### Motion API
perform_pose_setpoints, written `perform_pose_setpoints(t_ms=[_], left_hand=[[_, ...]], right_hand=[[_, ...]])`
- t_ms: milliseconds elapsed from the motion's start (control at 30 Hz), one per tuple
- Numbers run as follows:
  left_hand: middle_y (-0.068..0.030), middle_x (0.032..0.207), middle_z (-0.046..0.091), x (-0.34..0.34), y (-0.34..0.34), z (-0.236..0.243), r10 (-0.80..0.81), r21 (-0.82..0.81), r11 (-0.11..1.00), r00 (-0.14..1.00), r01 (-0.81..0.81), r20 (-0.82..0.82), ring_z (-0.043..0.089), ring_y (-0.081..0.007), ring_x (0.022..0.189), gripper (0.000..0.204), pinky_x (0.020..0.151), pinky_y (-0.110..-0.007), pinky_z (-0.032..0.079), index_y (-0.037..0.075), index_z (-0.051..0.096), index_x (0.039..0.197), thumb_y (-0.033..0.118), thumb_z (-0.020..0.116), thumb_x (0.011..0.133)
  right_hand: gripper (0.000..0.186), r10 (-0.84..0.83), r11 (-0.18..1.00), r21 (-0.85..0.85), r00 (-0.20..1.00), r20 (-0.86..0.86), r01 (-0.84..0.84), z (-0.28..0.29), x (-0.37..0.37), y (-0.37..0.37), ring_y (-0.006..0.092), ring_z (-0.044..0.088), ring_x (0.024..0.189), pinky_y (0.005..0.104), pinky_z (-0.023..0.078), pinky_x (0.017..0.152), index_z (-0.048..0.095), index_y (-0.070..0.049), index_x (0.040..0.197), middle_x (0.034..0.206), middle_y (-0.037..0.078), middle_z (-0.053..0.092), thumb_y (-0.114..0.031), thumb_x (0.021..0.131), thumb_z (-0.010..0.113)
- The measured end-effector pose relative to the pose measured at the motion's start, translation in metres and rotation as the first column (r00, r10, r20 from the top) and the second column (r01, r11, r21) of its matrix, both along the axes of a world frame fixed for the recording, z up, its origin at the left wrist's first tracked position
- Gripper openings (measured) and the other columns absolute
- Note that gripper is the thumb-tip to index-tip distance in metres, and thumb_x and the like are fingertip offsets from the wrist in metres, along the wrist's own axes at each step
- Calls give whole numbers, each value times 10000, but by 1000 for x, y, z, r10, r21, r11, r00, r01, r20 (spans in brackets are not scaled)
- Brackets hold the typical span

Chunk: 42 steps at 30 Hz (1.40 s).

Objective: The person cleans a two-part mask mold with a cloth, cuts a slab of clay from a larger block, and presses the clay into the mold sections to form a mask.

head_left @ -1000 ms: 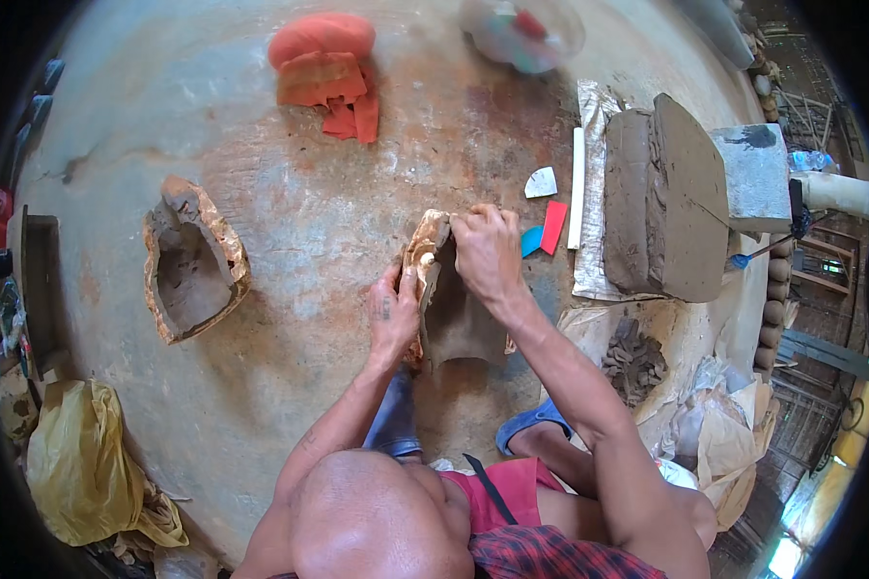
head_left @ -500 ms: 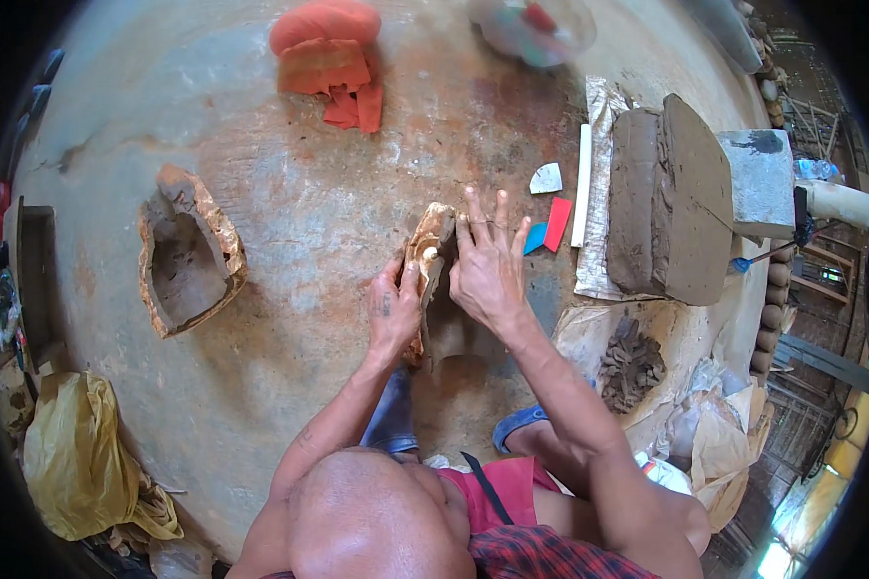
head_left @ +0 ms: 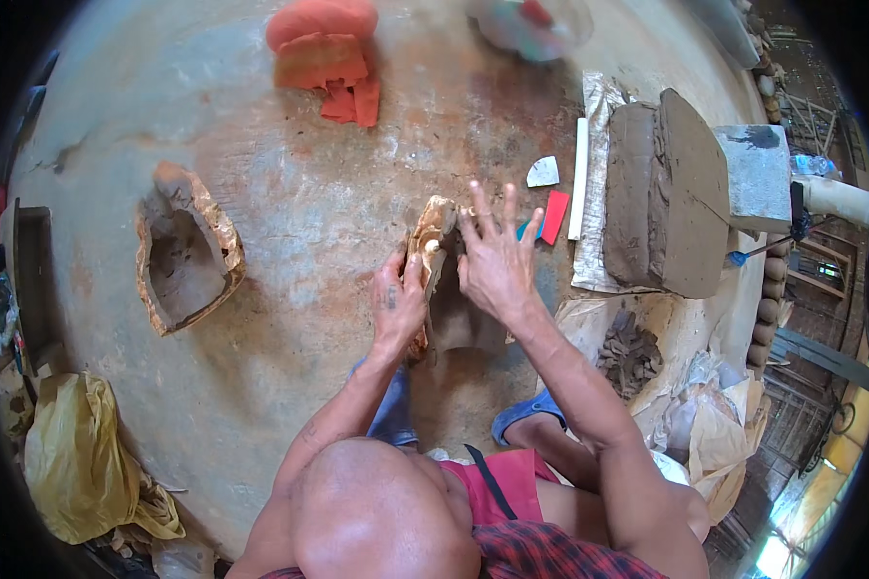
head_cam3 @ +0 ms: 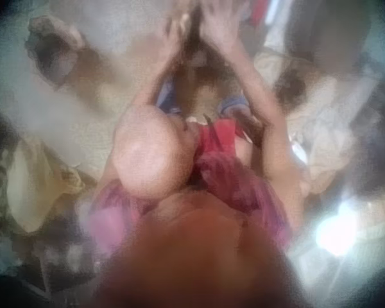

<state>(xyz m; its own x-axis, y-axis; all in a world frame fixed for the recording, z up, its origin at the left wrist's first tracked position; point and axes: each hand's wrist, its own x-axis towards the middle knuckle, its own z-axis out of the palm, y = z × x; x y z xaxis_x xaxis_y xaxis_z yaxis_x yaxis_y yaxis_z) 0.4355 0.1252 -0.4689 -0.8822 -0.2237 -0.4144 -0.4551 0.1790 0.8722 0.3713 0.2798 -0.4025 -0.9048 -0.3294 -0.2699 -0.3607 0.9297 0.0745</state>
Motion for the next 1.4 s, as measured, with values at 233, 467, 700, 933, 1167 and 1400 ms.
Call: perform_pose_setpoints(t_ms=[233,467,700,933,1167,1400], left_hand=[[-270,806,672,-2,1,5,40,44,998,999,-40,10,671,-407,732,319,700,-510,491,-52,672,964,243,578,1044],[-274,838,678,-1,6,6,45,-12,999,999,-44,7,671,-440,787,321,734,-519,491,-50,666,980,240,551,1053],[-69,830,673,-5,2,8,42,100,994,999,-43,12,561,-119,800,309,725,-367,498,-65,696,1143,204,557,1078],[-286,946,713,2,9,3,97,144,985,995,-97,6,702,-375,850,293,763,-483,511,-51,699,1107,204,570,1040],[-164,935,753,-2,5,-1,170,229,961,984,-156,-44,671,-175,876,326,777,-411,526,-66,697,1192,198,549,1071],[-163,901,755,-6,-6,1,11,86,996,1000,-10,-7,678,-168,837,335,772,-397,531,-48,701,1225,208,556,1064]], right_hand=[[698,47,997,-67,998,-37,-49,4,1,0,532,62,1597,884,146,1124,553,-22,1504,1780,92,118,-196,842,689],[693,-213,574,-804,976,35,154,36,-49,-5,386,224,1609,554,172,1308,426,0,1598,1744,214,214,-306,1006,616],[862,-175,-186,-981,980,90,57,-48,-57,-52,332,33,1637,505,24,1311,-5,-44,1694,1777,163,25,-566,1111,356],[948,-124,-103,-986,982,140,127,-57,-50,-30,295,-65,1643,467,-37,1307,-61,-50,1691,1786,136,-85,-654,1082,344],[797,-151,-470,-864,948,280,181,-42,-59,-40,282,68,1647,451,84,1320,118,-102,1712,1787,106,109,-533,1116,427],[393,-723,478,-683,689,52,553,-5,-43,102,330,727,1105,432,588,922,702,-25,1327,1238,203,735,-238,997,704]])
